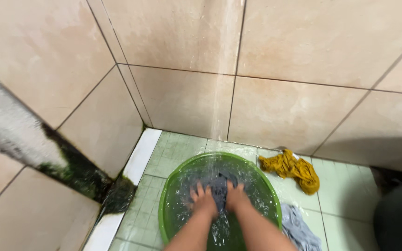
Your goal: The person washes several pieces of clothing by hand in a green basin under a running tap. They submerge, scrub, and rinse a dark garment, a grey garment, and a yellow garment sequentially, then wring out each item and place it aside.
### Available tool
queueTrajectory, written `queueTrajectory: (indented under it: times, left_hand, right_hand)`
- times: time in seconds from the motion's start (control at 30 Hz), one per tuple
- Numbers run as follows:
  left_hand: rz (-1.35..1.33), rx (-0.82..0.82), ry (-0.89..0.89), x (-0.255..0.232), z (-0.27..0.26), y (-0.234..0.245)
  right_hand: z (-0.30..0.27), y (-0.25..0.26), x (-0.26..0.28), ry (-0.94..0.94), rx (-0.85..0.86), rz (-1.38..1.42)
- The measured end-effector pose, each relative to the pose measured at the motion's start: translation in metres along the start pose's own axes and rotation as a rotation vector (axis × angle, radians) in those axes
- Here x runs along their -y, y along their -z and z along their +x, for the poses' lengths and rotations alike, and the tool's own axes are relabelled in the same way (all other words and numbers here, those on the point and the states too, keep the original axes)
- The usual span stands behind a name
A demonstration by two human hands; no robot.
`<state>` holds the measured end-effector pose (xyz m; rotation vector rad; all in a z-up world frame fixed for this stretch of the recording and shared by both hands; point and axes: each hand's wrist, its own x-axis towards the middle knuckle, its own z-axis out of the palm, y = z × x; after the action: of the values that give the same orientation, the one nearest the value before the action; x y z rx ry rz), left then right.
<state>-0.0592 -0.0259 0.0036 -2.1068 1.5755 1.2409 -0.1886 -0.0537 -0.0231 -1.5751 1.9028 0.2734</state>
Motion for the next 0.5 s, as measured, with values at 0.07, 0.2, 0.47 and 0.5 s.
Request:
queueTrajectory:
  times: [0.07,0.2,0.47,0.5]
  left_hand:
    - [-0.053,0.001,0.019,0.011,0.018,-0.024]
    - [-0.101,0.002,0.041,0.028,0.033,-0.043]
    - [-0.220,-0.056,-0.017,0.032,0.015,0.000]
    - [-0.249,-0.069,-0.040,0.033,0.012,0.013]
  right_hand:
    - [0.016,-0.039,-0.023,0.031,-0.105,0.017]
    - [0.034,-0.082,-0.067,0.046,0.031,-0.167]
    - [-0.008,-0.022,-0.080,-0.025,0.101,-0.203]
    - [-0.016,0.001,-0.076,-0.048,0.054,-0.189]
